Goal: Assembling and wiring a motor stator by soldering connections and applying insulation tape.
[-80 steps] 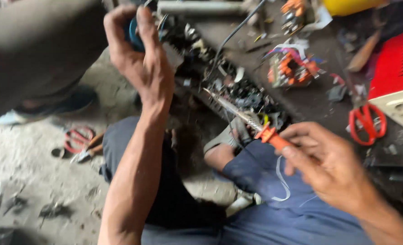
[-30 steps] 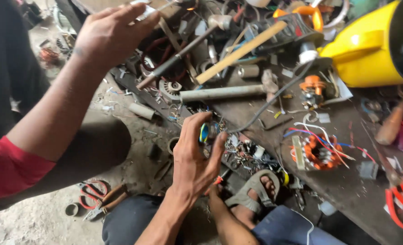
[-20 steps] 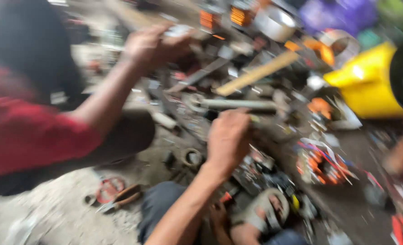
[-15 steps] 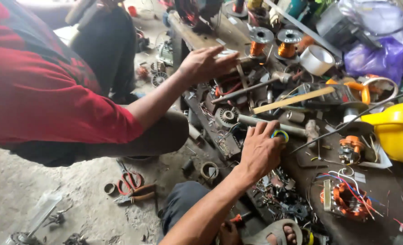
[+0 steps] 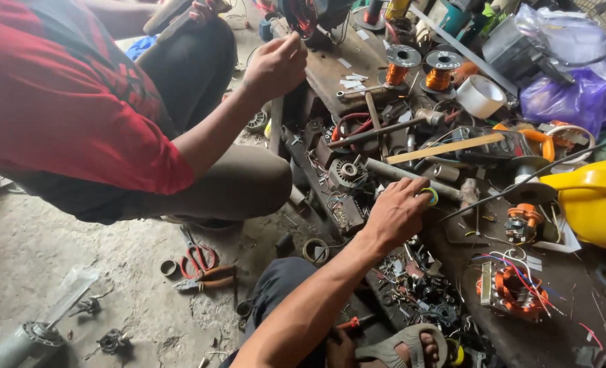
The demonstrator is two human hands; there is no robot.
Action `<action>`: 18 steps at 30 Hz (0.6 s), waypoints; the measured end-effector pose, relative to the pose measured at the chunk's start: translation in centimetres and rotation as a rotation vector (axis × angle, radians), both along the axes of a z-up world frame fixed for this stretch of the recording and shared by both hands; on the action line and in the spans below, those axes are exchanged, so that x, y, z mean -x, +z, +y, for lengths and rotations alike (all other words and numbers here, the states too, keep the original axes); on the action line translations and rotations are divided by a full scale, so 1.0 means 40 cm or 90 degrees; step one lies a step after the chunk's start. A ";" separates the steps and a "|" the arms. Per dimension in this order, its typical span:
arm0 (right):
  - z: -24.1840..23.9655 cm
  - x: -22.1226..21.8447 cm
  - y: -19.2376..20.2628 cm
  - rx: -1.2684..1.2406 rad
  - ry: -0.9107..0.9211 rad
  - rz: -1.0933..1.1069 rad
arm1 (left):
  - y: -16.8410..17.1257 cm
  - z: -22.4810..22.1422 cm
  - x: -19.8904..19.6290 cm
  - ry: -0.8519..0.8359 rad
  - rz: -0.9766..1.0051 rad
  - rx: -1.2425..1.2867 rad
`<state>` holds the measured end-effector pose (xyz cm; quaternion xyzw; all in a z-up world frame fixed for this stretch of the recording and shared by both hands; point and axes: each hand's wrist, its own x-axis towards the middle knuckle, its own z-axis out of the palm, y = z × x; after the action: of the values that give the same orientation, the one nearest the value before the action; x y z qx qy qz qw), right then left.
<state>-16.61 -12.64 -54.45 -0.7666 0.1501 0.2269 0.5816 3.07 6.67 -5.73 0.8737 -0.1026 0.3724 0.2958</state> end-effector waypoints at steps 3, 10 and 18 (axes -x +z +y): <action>0.006 -0.025 0.108 0.058 0.017 0.024 | 0.027 -0.003 0.013 0.032 -0.007 0.013; -0.030 -0.047 0.660 -0.028 0.207 -0.101 | 0.099 0.032 0.099 0.022 -0.064 0.221; -0.304 0.085 1.144 0.299 0.020 -0.276 | 0.054 0.098 0.116 0.027 -0.128 0.361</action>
<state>-20.03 -24.80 -8.70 -0.9127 0.0593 0.0261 0.4035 -1.58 10.59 -3.59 0.7168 -0.0051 0.4765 0.5090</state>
